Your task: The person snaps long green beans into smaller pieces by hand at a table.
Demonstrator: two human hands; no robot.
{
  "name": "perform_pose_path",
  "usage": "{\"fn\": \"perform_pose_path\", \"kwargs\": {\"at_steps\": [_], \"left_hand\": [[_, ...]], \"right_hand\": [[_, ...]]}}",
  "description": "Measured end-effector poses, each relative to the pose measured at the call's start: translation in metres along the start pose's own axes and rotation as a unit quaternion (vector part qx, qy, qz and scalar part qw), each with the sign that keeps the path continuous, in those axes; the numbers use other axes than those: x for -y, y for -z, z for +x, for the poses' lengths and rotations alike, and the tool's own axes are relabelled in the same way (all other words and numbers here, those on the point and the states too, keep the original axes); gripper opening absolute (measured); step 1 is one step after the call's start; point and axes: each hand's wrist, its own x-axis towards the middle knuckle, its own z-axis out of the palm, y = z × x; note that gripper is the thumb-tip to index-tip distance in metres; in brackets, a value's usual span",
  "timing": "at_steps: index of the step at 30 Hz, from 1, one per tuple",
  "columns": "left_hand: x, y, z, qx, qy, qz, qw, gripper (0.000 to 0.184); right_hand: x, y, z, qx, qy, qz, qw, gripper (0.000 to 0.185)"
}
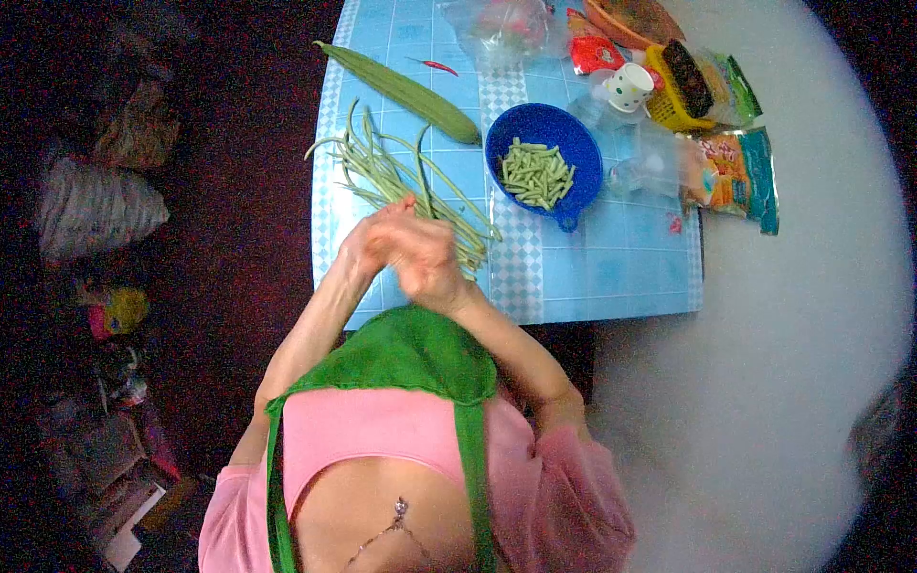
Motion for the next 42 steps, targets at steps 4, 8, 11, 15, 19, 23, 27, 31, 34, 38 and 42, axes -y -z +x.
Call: {"fn": "perform_pose_path", "kwargs": {"at_steps": [4, 8, 11, 15, 19, 23, 27, 31, 34, 38, 42], "left_hand": [[-0.001, -0.013, -0.028, -0.006, -0.043, 0.058, 0.997, 0.027], [-0.02, -0.013, -0.05, 0.158, -0.093, 0.186, 0.965, 0.032], [-0.02, -0.022, -0.06, 0.144, -0.11, 0.229, 0.956, 0.038], [-0.011, -0.022, -0.064, 0.156, -0.134, 0.278, 0.938, 0.044], [-0.009, -0.023, -0.067, 0.116, -0.179, 0.354, 0.911, 0.05], [-0.006, -0.016, -0.061, 0.106, -0.201, 0.398, 0.889, 0.051], [-0.016, -0.014, -0.062, 0.092, -0.161, 0.429, 0.884, 0.043], [-0.017, -0.009, -0.048, 0.021, -0.144, 0.352, 0.925, 0.018], [-0.01, -0.006, -0.04, -0.015, -0.165, 0.249, 0.954, 0.013], [-0.019, -0.001, -0.045, 0.028, -0.077, 0.221, 0.972, 0.015], [-0.023, -0.002, -0.046, 0.048, -0.082, 0.234, 0.968, 0.017]], "right_hand": [[0.029, 0.011, 0.013, -0.075, -0.144, 0.054, 0.985, 0.014], [-0.062, 0.037, -0.031, -0.023, -0.259, -0.175, 0.95, 0.016], [-0.09, 0.041, -0.049, 0.047, -0.313, -0.287, 0.904, 0.015], [-0.08, 0.025, -0.037, -0.046, -0.292, -0.174, 0.939, 0.015], [-0.054, 0.006, -0.015, -0.046, -0.334, 0.046, 0.941, 0.015], [-0.025, -0.001, 0.002, 0.037, -0.287, -0.044, 0.956, 0.016], [-0.025, -0.003, 0.0, 0.056, -0.213, -0.177, 0.959, 0.015], [-0.026, -0.004, -0.004, 0.093, -0.198, -0.158, 0.963, 0.014], [-0.039, -0.006, -0.014, 0.093, -0.104, -0.151, 0.979, 0.013], [-0.038, -0.002, -0.012, 0.115, 0.008, -0.177, 0.977, 0.011], [-0.033, -0.001, -0.004, 0.144, 0.069, -0.191, 0.968, 0.012]]}}
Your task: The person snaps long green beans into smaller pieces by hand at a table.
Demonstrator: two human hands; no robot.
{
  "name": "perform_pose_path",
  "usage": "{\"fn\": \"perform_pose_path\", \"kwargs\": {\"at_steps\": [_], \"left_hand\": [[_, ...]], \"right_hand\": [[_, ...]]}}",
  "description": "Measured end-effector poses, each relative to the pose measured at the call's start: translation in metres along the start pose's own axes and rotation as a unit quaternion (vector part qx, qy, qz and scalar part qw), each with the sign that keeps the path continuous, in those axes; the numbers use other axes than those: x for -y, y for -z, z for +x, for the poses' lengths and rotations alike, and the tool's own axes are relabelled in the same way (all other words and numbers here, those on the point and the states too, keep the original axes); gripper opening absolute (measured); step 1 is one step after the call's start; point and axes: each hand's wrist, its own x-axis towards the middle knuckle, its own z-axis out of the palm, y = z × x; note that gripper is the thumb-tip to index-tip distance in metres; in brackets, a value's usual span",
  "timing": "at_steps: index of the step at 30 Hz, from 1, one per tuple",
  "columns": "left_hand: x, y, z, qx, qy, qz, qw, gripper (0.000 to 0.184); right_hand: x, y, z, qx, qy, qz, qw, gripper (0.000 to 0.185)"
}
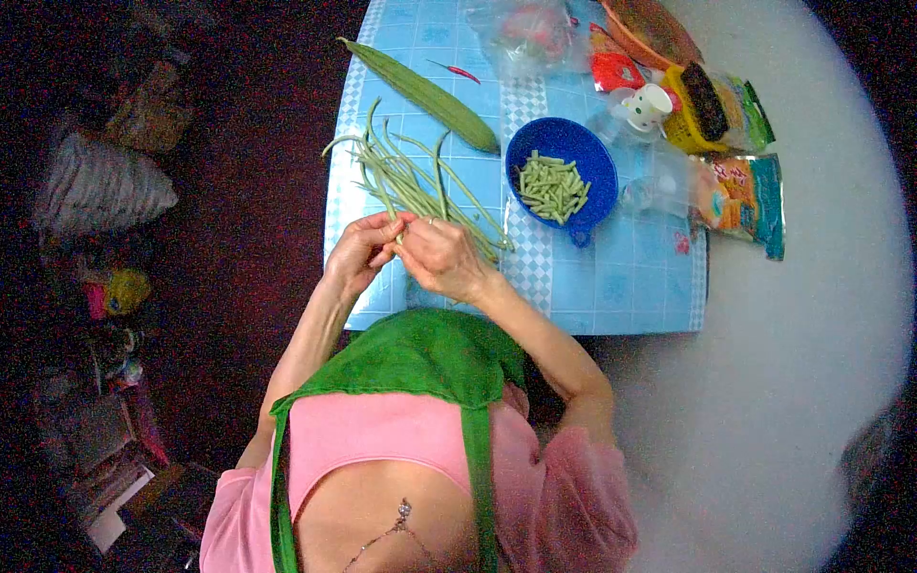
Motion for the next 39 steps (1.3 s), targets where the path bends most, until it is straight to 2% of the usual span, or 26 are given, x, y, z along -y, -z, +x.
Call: {"fn": "perform_pose_path", "kwargs": {"at_steps": [2, 4, 5, 6, 7, 8, 9, 10, 11, 13, 15, 17, 19, 22, 23, 25, 27, 29, 30, 31, 33, 34, 35, 36, 38, 39], "left_hand": [[0.006, 0.001, 0.007, -0.064, -0.042, 0.047, 0.996, 0.022], [0.014, 0.002, 0.011, -0.052, -0.03, 0.071, 0.996, 0.023], [0.013, 0.002, 0.015, -0.035, -0.021, 0.098, 0.994, 0.024], [0.013, -0.009, 0.01, -0.012, -0.054, 0.061, 0.997, 0.033], [0.012, -0.015, 0.004, -0.014, -0.054, 0.061, 0.997, 0.033], [0.009, -0.019, 0.0, -0.018, -0.091, 0.077, 0.993, 0.038], [0.004, -0.023, -0.005, -0.021, -0.128, 0.094, 0.987, 0.043], [-0.001, -0.027, -0.011, -0.027, -0.131, 0.124, 0.983, 0.049], [0.0, -0.029, -0.012, -0.027, -0.129, 0.123, 0.984, 0.049], [0.004, -0.034, -0.013, -0.038, -0.155, 0.159, 0.974, 0.048], [0.008, -0.034, -0.01, -0.024, -0.159, 0.182, 0.97, 0.048], [0.007, -0.032, -0.009, -0.01, -0.162, 0.205, 0.965, 0.048], [0.001, -0.024, -0.009, -0.006, -0.092, 0.245, 0.965, 0.043], [-0.005, -0.014, 0.0, -0.05, -0.081, 0.155, 0.983, 0.019], [-0.004, -0.009, 0.003, -0.05, -0.07, 0.142, 0.986, 0.015], [-0.003, -0.009, 0.006, -0.037, -0.061, 0.09, 0.993, 0.012], [-0.002, -0.01, 0.008, -0.022, -0.051, 0.04, 0.998, 0.011], [0.001, -0.014, 0.01, -0.078, -0.005, 0.028, 0.997, 0.009], [0.005, -0.013, 0.011, -0.039, 0.003, 0.035, 0.999, 0.009], [0.007, -0.022, 0.008, -0.036, 0.003, 0.036, 0.999, 0.009], [0.009, -0.04, 0.002, -0.131, -0.122, 0.028, 0.983, 0.014], [0.008, -0.026, 0.0, -0.064, -0.117, 0.067, 0.989, 0.027], [0.012, -0.021, 0.0, -0.065, -0.117, 0.067, 0.989, 0.027], [0.01, -0.025, -0.007, -0.058, -0.132, 0.086, 0.986, 0.034], [0.011, -0.031, -0.011, -0.048, -0.152, 0.127, 0.979, 0.047], [0.013, -0.033, -0.011, -0.046, -0.15, 0.127, 0.979, 0.047]], "right_hand": [[0.011, -0.004, 0.004, 0.004, 0.014, -0.022, 1.0, 0.012], [0.053, -0.014, 0.015, -0.024, 0.189, 0.071, 0.979, 0.007], [0.071, -0.008, 0.03, -0.063, 0.177, 0.101, 0.977, 0.005], [0.066, 0.0, 0.032, -0.1, 0.141, 0.067, 0.983, 0.004], [0.056, 0.009, 0.033, -0.134, 0.106, 0.036, 0.985, 0.003], [0.041, 0.007, 0.032, -0.191, -0.028, 0.117, 0.974, 0.004], [0.03, 0.011, 0.023, -0.189, -0.194, 0.271, 0.924, 0.007], [0.02, 0.014, 0.014, -0.178, -0.351, 0.409, 0.823, 0.012], [0.006, 0.01, 0.008, -0.177, -0.353, 0.408, 0.823, 0.012], [-0.015, 0.004, 0.001, -0.087, -0.432, 0.414, 0.796, 0.018], [-0.012, -0.005, 0.0, -0.09, -0.419, 0.401, 0.81, 0.019], [-0.012, -0.005, 0.0, -0.084, -0.363, 0.427, 0.824, 0.018], [-0.019, -0.006, -0.006, -0.082, -0.361, 0.396, 0.84, 0.013], [-0.022, -0.013, -0.014, -0.028, -0.318, 0.312, 0.895, 0.011], [-0.023, -0.015, -0.016, -0.027, -0.318, 0.312, 0.895, 0.011], [-0.006, -0.007, -0.007, -0.065, -0.182, 0.125, 0.973, 0.01], [0.009, -0.009, -0.004, -0.078, -0.158, 0.081, 0.981, 0.007], [0.026, -0.018, -0.007, 0.009, 0.082, 0.052, 0.995, 0.004], [0.03, -0.013, 0.001, 0.005, 0.082, 0.048, 0.995, 0.004], [0.038, -0.004, 0.011, -0.048, 0.034, 0.074, 0.996, 0.005], [0.026, -0.003, 0.015, -0.147, -0.063, 0.167, 0.973, 0.006], [0.016, -0.004, 0.009, -0.15, -0.216, 0.308, 0.914, 0.009], [0.008, -0.004, 0.002, -0.145, -0.36, 0.433, 0.813, 0.011], [-0.002, -0.004, 0.0, -0.145, -0.362, 0.434, 0.812, 0.011], [-0.018, -0.004, -0.005, -0.143, -0.458, 0.546, 0.687, 0.018], [-0.019, -0.009, -0.006, -0.145, -0.459, 0.544, 0.687, 0.018]]}}
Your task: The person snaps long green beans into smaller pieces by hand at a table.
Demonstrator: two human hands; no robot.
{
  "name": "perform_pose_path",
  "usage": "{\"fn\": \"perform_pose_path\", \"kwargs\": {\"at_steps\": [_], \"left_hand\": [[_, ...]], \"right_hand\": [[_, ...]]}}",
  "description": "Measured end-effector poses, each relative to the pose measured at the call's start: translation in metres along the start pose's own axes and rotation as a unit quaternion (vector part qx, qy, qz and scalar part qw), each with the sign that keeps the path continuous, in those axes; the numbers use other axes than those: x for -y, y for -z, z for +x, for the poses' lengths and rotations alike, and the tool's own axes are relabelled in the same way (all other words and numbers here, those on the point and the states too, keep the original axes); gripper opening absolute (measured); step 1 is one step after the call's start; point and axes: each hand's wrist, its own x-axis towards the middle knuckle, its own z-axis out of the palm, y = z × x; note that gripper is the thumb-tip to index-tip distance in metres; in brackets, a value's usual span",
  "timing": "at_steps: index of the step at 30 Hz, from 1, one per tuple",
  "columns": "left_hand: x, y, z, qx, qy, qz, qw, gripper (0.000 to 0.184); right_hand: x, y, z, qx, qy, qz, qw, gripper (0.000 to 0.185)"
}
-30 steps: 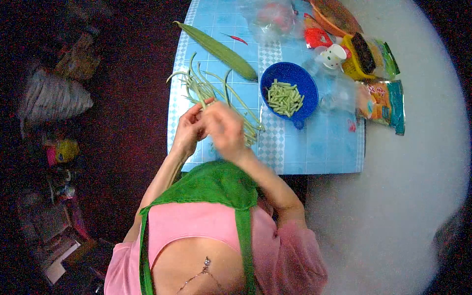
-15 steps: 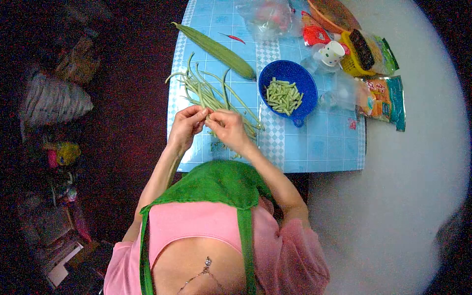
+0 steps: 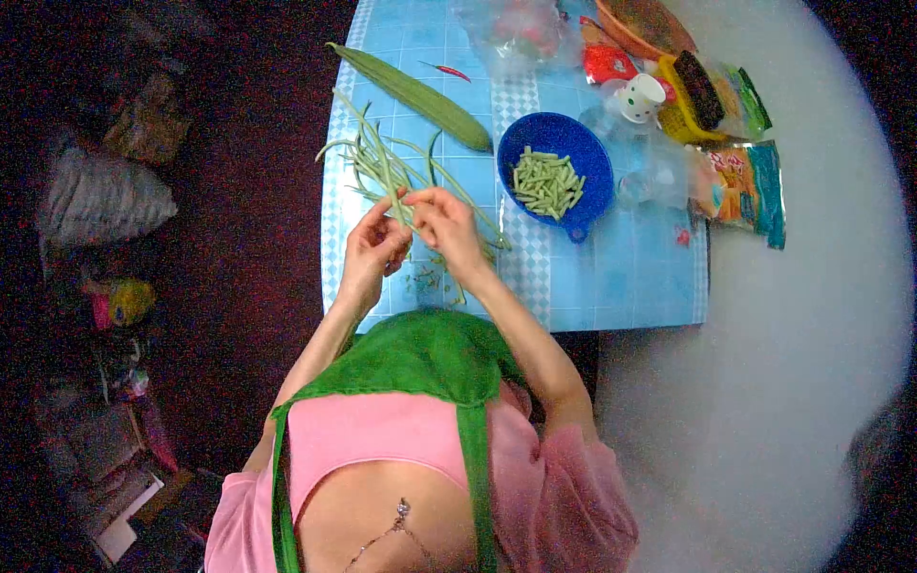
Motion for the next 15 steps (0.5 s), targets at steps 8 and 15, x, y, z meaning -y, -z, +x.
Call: {"fn": "perform_pose_path", "kwargs": {"at_steps": [8, 15], "left_hand": [[-0.003, 0.022, 0.012, 0.018, 0.068, 0.046, 0.996, 0.028], [0.011, 0.024, 0.025, -0.058, 0.112, -0.085, 0.988, 0.021]], "right_hand": [[-0.007, 0.001, 0.002, 0.053, 0.124, -0.314, 0.94, 0.015], [0.006, -0.044, -0.035, 0.126, 0.504, -0.417, 0.746, 0.006]]}}
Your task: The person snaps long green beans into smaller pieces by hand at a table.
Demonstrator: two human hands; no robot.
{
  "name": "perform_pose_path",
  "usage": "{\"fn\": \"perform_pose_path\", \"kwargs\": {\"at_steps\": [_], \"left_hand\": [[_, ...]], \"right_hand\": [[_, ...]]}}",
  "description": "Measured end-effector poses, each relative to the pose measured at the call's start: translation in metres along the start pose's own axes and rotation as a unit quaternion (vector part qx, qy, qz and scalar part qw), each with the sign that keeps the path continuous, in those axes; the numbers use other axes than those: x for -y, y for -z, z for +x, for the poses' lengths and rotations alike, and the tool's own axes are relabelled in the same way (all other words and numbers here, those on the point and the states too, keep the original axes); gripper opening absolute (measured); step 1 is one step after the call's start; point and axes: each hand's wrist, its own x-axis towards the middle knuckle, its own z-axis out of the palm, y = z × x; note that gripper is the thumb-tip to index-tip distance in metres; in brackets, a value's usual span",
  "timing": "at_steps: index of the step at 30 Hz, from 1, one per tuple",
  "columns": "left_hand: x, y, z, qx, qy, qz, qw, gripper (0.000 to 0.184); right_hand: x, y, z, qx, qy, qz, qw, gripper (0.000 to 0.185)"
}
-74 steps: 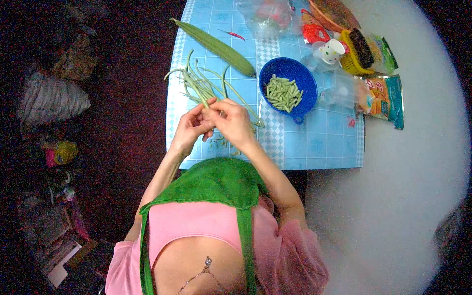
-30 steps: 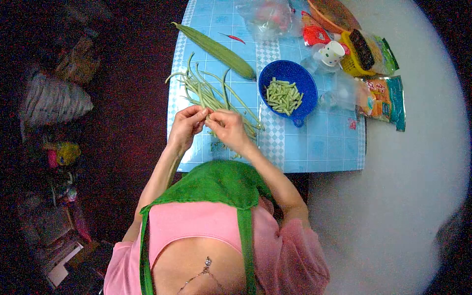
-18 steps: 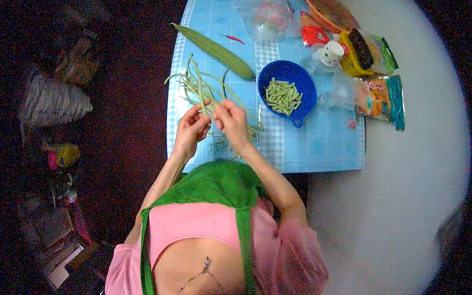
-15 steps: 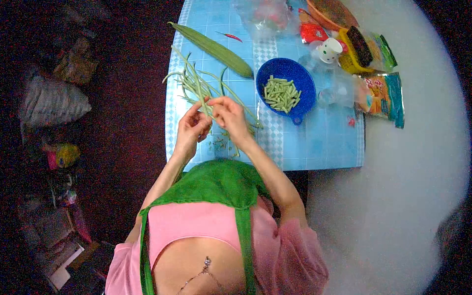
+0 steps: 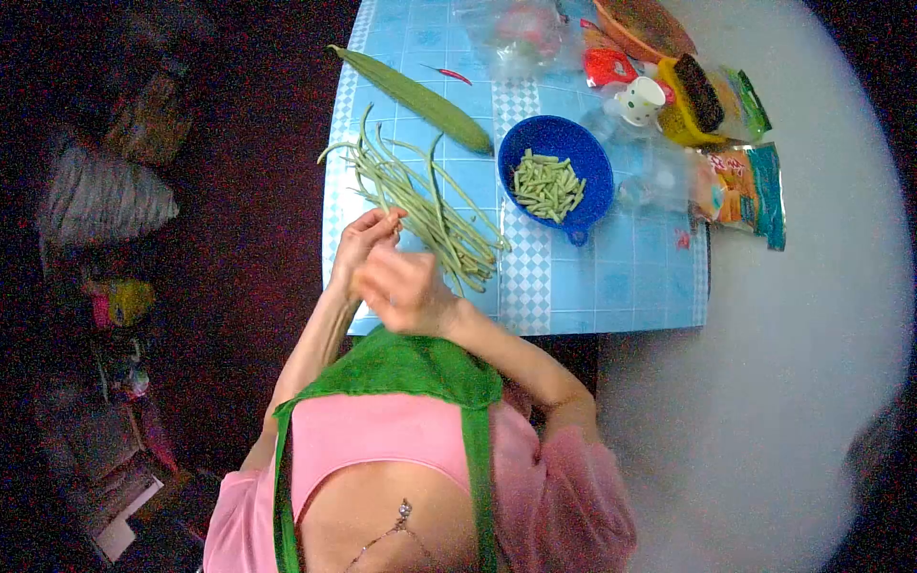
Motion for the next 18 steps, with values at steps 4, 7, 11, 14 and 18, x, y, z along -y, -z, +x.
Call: {"fn": "perform_pose_path", "kwargs": {"at_steps": [4, 7, 11, 14, 18], "left_hand": [[-0.002, -0.006, -0.019, 0.019, -0.11, 0.055, 0.992, 0.037], [0.001, -0.008, -0.023, 0.042, -0.136, 0.083, 0.986, 0.039], [0.01, -0.01, -0.02, 0.026, -0.16, 0.159, 0.974, 0.037], [-0.007, -0.001, -0.023, 0.043, -0.093, 0.193, 0.976, 0.033], [-0.009, 0.01, -0.002, 0.047, -0.034, 0.11, 0.992, 0.022]], "right_hand": [[-0.029, 0.007, -0.009, -0.096, -0.413, 0.353, 0.834, 0.016], [-0.047, 0.005, -0.009, -0.094, -0.508, 0.375, 0.77, 0.021], [-0.057, -0.008, -0.019, -0.049, -0.42, 0.255, 0.87, 0.018], [-0.065, -0.008, -0.027, -0.056, -0.38, 0.217, 0.898, 0.015], [-0.041, -0.002, -0.018, 0.005, -0.306, 0.072, 0.949, 0.008]]}}
